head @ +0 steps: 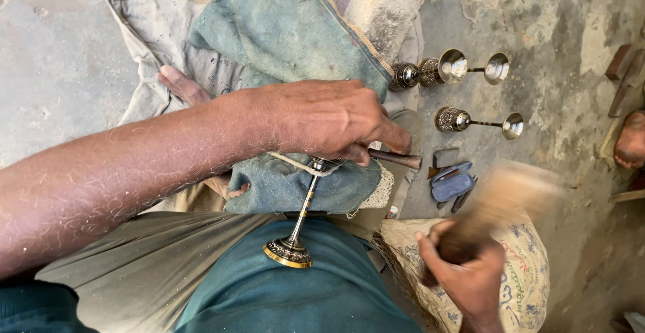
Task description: The person sits on the floor and uses a hammer and chisel to engrave a decorative pattern onto the bowl of a metal goblet. The person repeatedly strikes the chisel against the metal surface to create the design.
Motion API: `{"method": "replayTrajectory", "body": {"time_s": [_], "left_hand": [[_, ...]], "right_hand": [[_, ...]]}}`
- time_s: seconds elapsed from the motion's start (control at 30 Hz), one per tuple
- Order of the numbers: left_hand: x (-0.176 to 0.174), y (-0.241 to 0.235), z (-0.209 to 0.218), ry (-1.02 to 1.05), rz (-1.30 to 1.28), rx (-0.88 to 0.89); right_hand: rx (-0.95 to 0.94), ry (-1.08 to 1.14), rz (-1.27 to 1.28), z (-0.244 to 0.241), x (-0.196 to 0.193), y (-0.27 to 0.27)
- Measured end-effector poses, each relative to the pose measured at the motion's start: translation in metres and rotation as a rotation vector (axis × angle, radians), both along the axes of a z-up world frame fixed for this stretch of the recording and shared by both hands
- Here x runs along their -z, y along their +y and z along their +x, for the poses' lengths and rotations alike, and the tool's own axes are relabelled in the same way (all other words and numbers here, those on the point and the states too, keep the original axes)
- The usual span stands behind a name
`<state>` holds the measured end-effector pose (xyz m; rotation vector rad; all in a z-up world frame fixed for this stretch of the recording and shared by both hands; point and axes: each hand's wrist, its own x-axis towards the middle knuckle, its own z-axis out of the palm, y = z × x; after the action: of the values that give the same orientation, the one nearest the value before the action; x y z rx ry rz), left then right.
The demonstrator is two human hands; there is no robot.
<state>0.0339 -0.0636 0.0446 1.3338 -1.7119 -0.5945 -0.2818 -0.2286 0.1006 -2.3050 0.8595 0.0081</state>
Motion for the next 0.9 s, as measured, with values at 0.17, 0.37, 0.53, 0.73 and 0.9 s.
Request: {"method": "replayTrajectory", "body": {"time_s": [0.17,0.37,0.53,0.73,0.9], "left_hand": [[0.001,-0.001,0.002,0.015,0.055,-0.001],[0.003,0.000,0.004,0.036,-0.029,-0.006],[0.004,0.002,0.006,0.054,-0.031,0.003],[0.010,0.000,0.006,0.073,-0.083,0.019],[0.010,0.004,0.007,0.098,-0.108,0.011]], "right_hand": [[-0.016,-0.210,0.045,0.008,0.000,0.001],[-0.062,-0.113,0.007,0.020,-0.012,0.000],[-0.113,0.063,-0.077,0.022,-0.017,-0.001],[-0.179,0.069,-0.155,0.023,-0.021,-0.002],[-0.175,0.116,-0.113,0.021,-0.009,-0.004]]}}
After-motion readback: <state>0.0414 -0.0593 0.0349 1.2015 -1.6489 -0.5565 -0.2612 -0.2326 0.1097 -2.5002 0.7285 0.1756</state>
